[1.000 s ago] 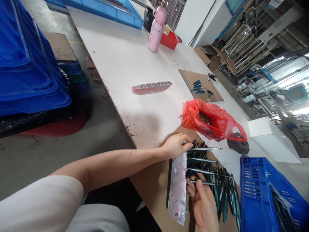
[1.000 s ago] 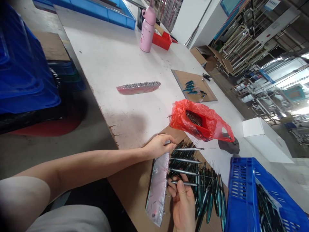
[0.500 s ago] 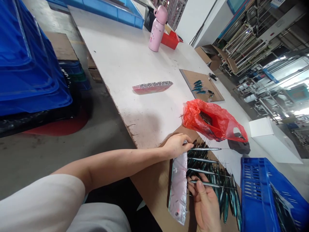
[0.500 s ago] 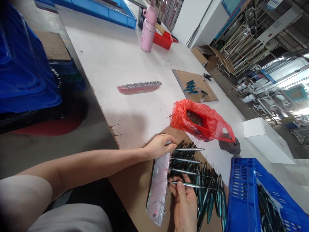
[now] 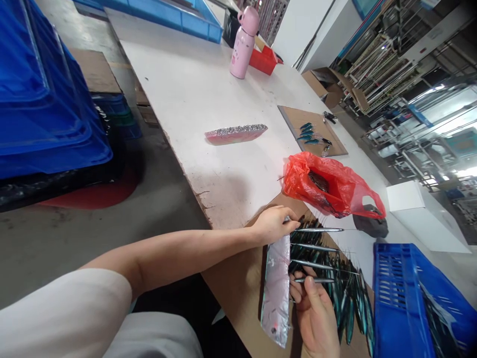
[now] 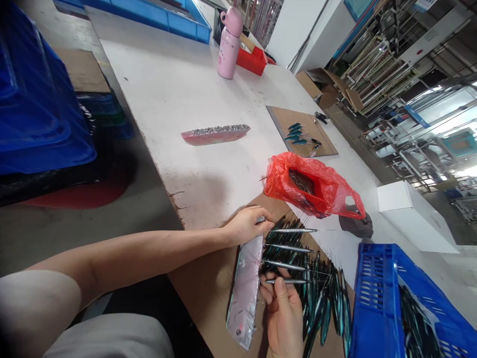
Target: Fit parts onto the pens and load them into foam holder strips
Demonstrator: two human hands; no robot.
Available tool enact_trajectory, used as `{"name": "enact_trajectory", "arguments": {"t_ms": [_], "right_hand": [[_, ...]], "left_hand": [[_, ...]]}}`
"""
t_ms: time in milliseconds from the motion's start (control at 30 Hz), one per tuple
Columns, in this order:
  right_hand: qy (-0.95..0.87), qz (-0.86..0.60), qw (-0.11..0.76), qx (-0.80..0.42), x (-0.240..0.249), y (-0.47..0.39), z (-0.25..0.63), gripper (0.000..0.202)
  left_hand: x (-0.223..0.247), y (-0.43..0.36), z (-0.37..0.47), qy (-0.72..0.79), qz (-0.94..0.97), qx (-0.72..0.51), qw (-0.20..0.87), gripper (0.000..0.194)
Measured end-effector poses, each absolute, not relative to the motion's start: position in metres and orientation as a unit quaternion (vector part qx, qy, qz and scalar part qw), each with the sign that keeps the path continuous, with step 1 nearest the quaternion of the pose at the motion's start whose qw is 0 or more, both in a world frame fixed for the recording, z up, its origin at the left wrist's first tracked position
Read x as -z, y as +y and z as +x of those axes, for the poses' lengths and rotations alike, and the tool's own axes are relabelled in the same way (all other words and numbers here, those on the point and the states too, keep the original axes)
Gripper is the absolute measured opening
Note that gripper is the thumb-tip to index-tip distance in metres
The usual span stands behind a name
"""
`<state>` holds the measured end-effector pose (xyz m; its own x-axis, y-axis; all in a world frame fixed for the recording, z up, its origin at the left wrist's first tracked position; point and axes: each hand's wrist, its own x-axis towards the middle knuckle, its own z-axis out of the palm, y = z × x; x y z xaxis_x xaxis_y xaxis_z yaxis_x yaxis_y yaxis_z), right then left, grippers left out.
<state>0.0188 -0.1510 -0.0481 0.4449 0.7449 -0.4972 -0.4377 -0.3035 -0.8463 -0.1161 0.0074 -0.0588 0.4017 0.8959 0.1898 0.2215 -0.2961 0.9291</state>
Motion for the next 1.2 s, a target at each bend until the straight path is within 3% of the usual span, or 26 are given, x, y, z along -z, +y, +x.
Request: {"name": "enact_trajectory", "arguments": {"t_ms": [667,1200], "right_hand": [[-0.119,-0.676,0.577,-0.442,0.047,-0.152,0.007,0.059],[-0.1,-0.633,0.577,-0.506,0.051,-0.154,0.014,0.039]], "left_hand": [[0.055,0.006,-0.117,0.407,0.703,-0.371,0.451,0.021],[0.054,0.006,-0.118,0.398,0.707,-0.375,0.448,0.021]]}}
